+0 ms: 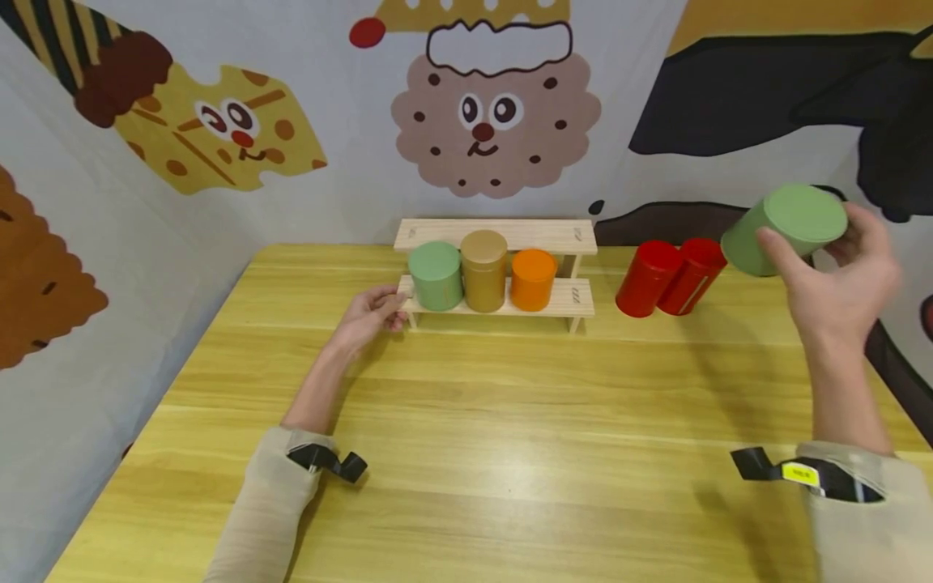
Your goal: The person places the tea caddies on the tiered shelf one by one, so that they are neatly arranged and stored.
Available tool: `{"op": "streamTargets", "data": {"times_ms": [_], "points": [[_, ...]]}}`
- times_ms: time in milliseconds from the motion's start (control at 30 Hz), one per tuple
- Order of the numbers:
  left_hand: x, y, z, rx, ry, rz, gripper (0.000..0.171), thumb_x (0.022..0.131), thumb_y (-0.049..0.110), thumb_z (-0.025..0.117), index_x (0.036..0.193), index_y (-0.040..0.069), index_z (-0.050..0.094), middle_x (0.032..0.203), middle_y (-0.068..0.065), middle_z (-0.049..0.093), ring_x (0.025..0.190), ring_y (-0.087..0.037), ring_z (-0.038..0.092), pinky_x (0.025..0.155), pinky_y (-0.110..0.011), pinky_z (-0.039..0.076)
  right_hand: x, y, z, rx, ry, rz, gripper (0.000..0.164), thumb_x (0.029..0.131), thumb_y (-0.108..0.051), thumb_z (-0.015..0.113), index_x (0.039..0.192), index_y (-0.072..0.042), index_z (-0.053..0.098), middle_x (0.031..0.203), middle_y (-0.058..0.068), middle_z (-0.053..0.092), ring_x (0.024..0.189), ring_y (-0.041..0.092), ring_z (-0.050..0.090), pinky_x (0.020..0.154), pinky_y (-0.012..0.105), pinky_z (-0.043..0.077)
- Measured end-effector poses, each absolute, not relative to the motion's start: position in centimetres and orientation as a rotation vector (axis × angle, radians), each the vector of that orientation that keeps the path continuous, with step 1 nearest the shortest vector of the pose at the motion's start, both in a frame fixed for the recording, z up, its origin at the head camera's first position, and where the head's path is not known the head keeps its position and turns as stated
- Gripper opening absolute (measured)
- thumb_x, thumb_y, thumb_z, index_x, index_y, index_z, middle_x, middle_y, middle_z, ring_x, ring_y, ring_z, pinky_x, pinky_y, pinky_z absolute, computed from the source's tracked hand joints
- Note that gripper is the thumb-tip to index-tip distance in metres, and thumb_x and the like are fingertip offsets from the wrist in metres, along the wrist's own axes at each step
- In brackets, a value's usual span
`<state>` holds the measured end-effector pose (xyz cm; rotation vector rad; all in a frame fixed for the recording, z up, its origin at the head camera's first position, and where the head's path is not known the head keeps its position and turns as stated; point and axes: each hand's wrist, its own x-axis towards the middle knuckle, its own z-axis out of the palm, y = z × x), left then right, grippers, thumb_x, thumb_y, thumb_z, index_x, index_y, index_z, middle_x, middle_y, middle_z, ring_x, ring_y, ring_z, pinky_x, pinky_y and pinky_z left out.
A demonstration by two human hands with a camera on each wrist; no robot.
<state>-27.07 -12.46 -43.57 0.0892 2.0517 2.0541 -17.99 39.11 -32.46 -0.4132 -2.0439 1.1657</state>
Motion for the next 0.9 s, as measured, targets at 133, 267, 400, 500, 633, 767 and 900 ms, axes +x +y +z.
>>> {"op": "streamTargets", "data": {"times_ms": [133, 267, 400, 500, 633, 767, 900], "points": [[-27.0, -12.5, -43.5, 0.094, 2.049, 2.054, 0.043, 0.106, 0.015, 0.056, 0.141, -0.007, 0.047, 0.096, -0.013, 0.063, 0.073, -0.015, 0.061, 0.068, -0.022, 0.057, -18.1, 37.8, -31.7, -0.371, -2.038, 1.187, 0.064, 0.09, -0.019, 0.076, 0.147, -0.02, 0.047, 0.133, -0.015, 0.049, 0.118, -0.002, 0.047, 0.111, 0.018, 0.031], [-27.0, -12.5, -43.6, 0.097, 2.052, 2.054, 0.042, 0.106, 0.015, 0.056, 0.141, -0.007, 0.047, 0.094, -0.013, 0.063, 0.073, -0.015, 0.061, 0.067, -0.022, 0.057, -18.1, 36.5, -31.0, -0.322, -2.027, 1.222, 0.06, 0.091, -0.018, 0.076, 0.145, -0.021, 0.05, 0.136, -0.01, 0.051, 0.122, 0.001, 0.049, 0.112, 0.019, 0.031], [-27.1, -12.4, -43.6, 0.093, 2.054, 2.056, 0.041, 0.106, 0.015, 0.056, 0.14, -0.007, 0.048, 0.094, -0.012, 0.063, 0.073, -0.015, 0.061, 0.067, -0.022, 0.057, -18.3, 35.0, -30.4, -0.256, -2.017, 1.28, 0.059, 0.09, -0.014, 0.077, 0.144, -0.021, 0.053, 0.138, -0.005, 0.055, 0.122, 0.006, 0.052, 0.111, 0.02, 0.035], [-27.2, -12.4, -43.6, 0.087, 2.052, 2.057, 0.041, 0.106, 0.014, 0.056, 0.14, -0.007, 0.048, 0.093, -0.011, 0.064, 0.073, -0.015, 0.061, 0.067, -0.023, 0.057, -18.6, 33.9, -30.0, -0.234, -2.03, 1.291, 0.061, 0.088, -0.014, 0.079, 0.143, -0.021, 0.054, 0.138, -0.005, 0.057, 0.121, 0.007, 0.055, 0.109, 0.02, 0.038], [-27.2, -12.4, -43.7, 0.083, 2.056, 2.054, 0.043, 0.106, 0.015, 0.056, 0.141, -0.007, 0.047, 0.093, -0.01, 0.064, 0.073, -0.015, 0.062, 0.067, -0.023, 0.057, -19.0, 32.5, -29.6, -0.197, -2.06, 1.265, 0.061, 0.087, -0.016, 0.08, 0.143, -0.022, 0.055, 0.138, -0.005, 0.058, 0.123, 0.007, 0.056, 0.112, 0.021, 0.037], [-27.2, -12.5, -43.7, 0.086, 2.061, 2.048, 0.043, 0.106, 0.015, 0.056, 0.141, -0.007, 0.047, 0.093, -0.011, 0.064, 0.072, -0.015, 0.062, 0.066, -0.022, 0.056, -19.3, 31.1, -29.4, -0.13, -2.071, 1.288, 0.061, 0.086, -0.015, 0.08, 0.142, -0.022, 0.057, 0.137, -0.003, 0.058, 0.124, 0.01, 0.056, 0.112, 0.022, 0.037], [-27.1, -12.4, -43.6, 0.083, 2.056, 2.059, 0.042, 0.106, 0.015, 0.056, 0.14, -0.007, 0.048, 0.092, -0.011, 0.064, 0.071, -0.014, 0.061, 0.065, -0.022, 0.056, -19.6, 29.8, -29.2, -0.048, -2.072, 1.339, 0.061, 0.085, -0.013, 0.081, 0.141, -0.019, 0.058, 0.136, 0.0, 0.059, 0.122, 0.011, 0.057, 0.111, 0.022, 0.039]]}}
